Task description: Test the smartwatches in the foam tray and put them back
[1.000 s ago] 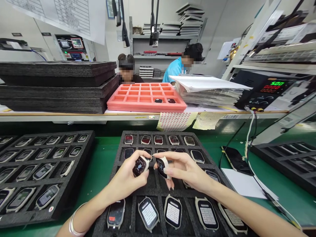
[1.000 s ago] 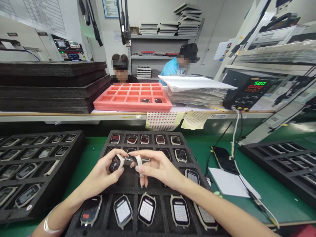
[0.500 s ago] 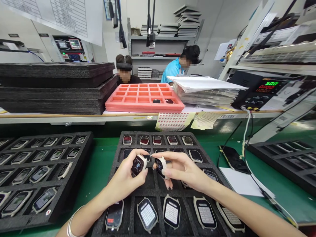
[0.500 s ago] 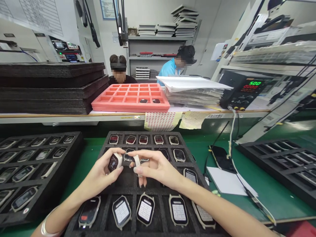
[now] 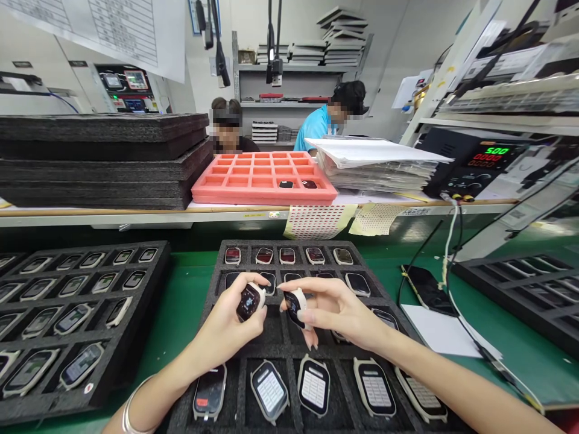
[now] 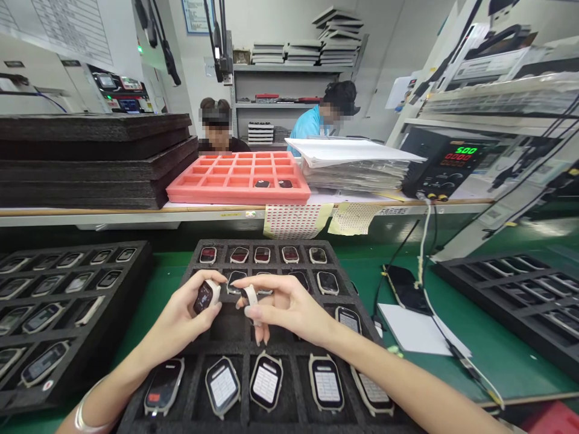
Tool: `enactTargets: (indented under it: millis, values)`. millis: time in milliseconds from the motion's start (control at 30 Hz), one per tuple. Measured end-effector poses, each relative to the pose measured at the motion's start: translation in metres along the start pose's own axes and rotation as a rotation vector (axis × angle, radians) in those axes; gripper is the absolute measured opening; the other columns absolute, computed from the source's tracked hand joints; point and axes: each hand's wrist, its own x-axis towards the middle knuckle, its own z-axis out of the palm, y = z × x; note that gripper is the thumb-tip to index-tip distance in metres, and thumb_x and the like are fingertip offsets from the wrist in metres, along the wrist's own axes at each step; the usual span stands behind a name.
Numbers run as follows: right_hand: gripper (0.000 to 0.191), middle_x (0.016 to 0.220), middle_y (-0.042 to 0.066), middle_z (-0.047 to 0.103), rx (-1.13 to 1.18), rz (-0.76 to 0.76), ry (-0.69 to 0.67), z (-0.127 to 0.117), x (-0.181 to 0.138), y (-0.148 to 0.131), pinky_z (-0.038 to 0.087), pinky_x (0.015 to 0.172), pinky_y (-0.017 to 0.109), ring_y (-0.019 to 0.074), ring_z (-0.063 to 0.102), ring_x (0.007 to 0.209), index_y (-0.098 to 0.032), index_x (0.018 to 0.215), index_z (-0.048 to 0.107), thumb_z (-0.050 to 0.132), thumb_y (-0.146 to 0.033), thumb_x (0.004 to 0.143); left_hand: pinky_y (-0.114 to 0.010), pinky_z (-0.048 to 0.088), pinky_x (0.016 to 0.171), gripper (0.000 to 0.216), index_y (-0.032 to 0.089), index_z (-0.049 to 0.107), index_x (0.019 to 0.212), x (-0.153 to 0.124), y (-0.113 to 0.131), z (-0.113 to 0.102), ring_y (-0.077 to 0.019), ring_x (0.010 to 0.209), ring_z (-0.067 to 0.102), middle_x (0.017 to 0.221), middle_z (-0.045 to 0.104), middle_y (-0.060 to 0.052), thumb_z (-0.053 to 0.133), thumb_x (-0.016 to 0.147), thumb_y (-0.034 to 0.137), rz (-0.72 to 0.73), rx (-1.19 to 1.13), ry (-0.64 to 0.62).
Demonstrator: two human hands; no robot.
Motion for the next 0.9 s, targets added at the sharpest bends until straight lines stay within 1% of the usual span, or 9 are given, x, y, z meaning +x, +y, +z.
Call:
enactTargets:
  millis: [167,233,333,400,433,500,600,800,900]
  values:
    - [0.040,0.095,0.010,0.066,0.000,0.009,-0.018,-0.001,-0.001,0.001,0.054,0.050,0.023,0.0114,0.064,0.054,-0.013,0.118,0.060,0.069,-0.026,0.082,-0.020,0.037,0.058,0.024,0.021,0.050,0.103,0.000,-0.003,0.000,-0.0103,0.064,0.046,0.077,0.048,0.004,0.053,0.080,0.014,0.034,0.015,0.019]
    - [0.042,0.098,0.010,0.065,0.019,0.015,-0.035,-0.002,0.000,0.001,0.055,0.051,0.025,0.0123,0.064,0.055,-0.013,0.121,0.057,0.067,-0.027,0.083,-0.019,0.037,0.053,0.026,0.021,0.050,0.106,0.000,-0.002,0.000,-0.0093,0.060,0.045,0.077,0.048,0.004,0.055,0.081,0.016,0.009,-0.007,0.016]
    - [0.049,0.101,0.012,0.065,0.081,0.026,-0.072,-0.002,0.002,0.000,0.054,0.051,0.025,0.0140,0.065,0.058,-0.014,0.129,0.048,0.064,-0.029,0.085,-0.019,0.037,0.045,0.037,0.021,0.044,0.117,0.002,-0.001,0.001,-0.0077,0.050,0.042,0.073,0.047,0.005,0.056,0.082,0.023,-0.062,-0.117,-0.017]
    - [0.048,0.101,0.013,0.064,0.111,0.039,-0.071,-0.003,0.004,-0.001,0.052,0.050,0.024,0.0138,0.065,0.059,-0.013,0.128,0.048,0.063,-0.029,0.086,-0.020,0.041,0.046,0.040,0.019,0.042,0.120,0.004,-0.003,0.002,-0.0082,0.049,0.045,0.069,0.050,0.004,0.056,0.083,0.025,-0.076,-0.249,-0.047]
    - [0.046,0.099,0.012,0.064,0.117,0.049,-0.061,-0.003,0.005,-0.001,0.051,0.050,0.023,0.0132,0.064,0.059,-0.013,0.126,0.049,0.063,-0.029,0.086,-0.022,0.044,0.049,0.040,0.018,0.042,0.121,0.006,-0.005,0.003,-0.0098,0.052,0.049,0.071,0.053,0.003,0.055,0.084,0.026,-0.081,-0.332,-0.058]
    - [0.039,0.092,0.009,0.064,0.114,0.067,-0.021,-0.004,0.006,-0.001,0.050,0.049,0.022,0.0124,0.062,0.059,-0.014,0.121,0.052,0.062,-0.028,0.086,-0.026,0.049,0.058,0.037,0.017,0.045,0.120,0.009,-0.009,0.004,-0.0153,0.068,0.058,0.081,0.059,-0.003,0.053,0.085,0.027,-0.096,-0.504,-0.056]
    - [0.036,0.084,0.005,0.063,0.098,0.068,0.053,-0.003,0.007,0.000,0.050,0.048,0.022,0.0132,0.063,0.058,-0.016,0.120,0.052,0.061,-0.026,0.086,-0.033,0.052,0.068,0.036,0.017,0.051,0.118,0.011,-0.013,0.005,-0.0218,0.085,0.062,0.096,0.061,-0.008,0.054,0.083,0.025,-0.139,-0.662,-0.033]
    - [0.047,0.096,0.011,0.067,0.029,0.038,0.154,-0.002,0.006,0.001,0.049,0.044,0.022,0.0147,0.066,0.055,-0.016,0.129,0.048,0.060,-0.025,0.085,-0.036,0.051,0.073,0.036,0.017,0.053,0.119,0.009,-0.013,0.005,-0.0232,0.089,0.062,0.098,0.062,-0.009,0.053,0.083,0.021,-0.134,-0.662,-0.050]
    - [0.048,0.095,0.011,0.067,0.012,0.017,0.167,-0.002,0.005,0.001,0.050,0.043,0.022,0.0160,0.067,0.055,-0.015,0.131,0.048,0.059,-0.025,0.085,-0.037,0.051,0.075,0.036,0.018,0.052,0.120,0.009,-0.013,0.005,-0.0228,0.090,0.061,0.103,0.061,-0.010,0.051,0.084,0.021,-0.127,-0.633,-0.060]
